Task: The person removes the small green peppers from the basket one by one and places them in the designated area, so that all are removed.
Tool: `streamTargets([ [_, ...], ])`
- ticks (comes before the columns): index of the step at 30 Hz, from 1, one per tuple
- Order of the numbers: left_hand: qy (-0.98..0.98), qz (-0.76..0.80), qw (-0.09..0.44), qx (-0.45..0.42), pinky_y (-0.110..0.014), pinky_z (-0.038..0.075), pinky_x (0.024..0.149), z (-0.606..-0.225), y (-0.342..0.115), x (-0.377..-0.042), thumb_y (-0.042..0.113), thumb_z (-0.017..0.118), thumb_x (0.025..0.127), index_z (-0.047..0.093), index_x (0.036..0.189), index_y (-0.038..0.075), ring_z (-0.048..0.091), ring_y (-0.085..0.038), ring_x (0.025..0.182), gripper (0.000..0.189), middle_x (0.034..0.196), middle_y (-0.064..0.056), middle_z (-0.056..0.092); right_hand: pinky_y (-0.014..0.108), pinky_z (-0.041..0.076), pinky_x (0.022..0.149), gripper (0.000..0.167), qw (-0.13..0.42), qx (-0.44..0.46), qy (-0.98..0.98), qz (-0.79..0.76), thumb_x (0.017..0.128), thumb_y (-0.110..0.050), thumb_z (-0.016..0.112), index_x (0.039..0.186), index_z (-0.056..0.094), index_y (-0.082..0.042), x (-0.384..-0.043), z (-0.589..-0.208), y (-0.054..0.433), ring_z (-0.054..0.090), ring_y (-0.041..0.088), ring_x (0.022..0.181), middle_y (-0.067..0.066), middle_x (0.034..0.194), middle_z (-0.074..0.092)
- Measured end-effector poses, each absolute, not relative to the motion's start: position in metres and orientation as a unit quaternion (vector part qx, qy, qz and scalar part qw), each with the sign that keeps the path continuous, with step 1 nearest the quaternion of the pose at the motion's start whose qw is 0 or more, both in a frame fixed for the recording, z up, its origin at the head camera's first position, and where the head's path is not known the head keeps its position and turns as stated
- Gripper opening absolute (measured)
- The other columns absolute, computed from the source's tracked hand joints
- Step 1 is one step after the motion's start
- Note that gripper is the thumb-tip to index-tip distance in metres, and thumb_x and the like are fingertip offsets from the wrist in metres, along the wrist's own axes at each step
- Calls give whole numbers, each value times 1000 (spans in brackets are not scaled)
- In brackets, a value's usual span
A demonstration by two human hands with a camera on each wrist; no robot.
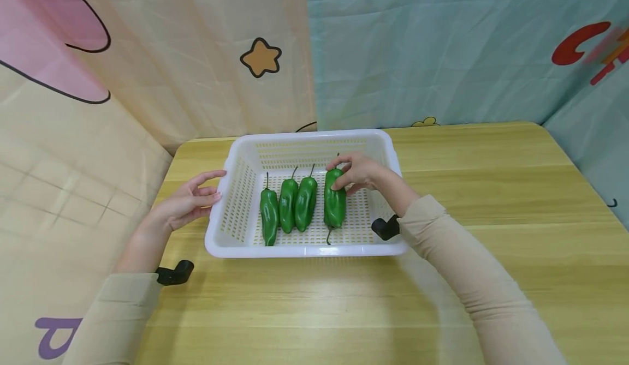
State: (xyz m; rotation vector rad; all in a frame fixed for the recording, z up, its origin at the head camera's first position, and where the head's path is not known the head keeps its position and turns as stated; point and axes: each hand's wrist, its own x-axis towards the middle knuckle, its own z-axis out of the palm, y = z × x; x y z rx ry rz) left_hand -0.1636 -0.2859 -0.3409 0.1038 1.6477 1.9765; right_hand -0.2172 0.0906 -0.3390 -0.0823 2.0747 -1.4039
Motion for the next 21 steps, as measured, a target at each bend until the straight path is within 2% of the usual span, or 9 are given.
streamTargets([
  [5,615,737,278,37,-29,57,70,-341,-286,-163,-7,51,91,46,124,21,66,-18,84,43,93,-5,65,38,57,70,56,311,-35,777,-546,77,11,67,129,49,0,-218,-335,92,59,22,82,18,109,46],
  [14,619,734,277,44,-30,57,71,-342,-286,-164,-6,51,92,44,125,21,66,-18,85,43,94,-5,65,43,54,79,54,308,-53,773,-552,79,9,66,129,47,0,-220,-323,98,61,21,82,19,112,47],
  [21,622,731,276,42,-31,56,72,-341,-285,-163,-6,51,92,42,127,20,66,-18,86,44,94,-6,65,39,56,72,51,299,-54,768,-563,80,8,66,128,49,0,-220,-312,106,61,18,77,16,106,50],
])
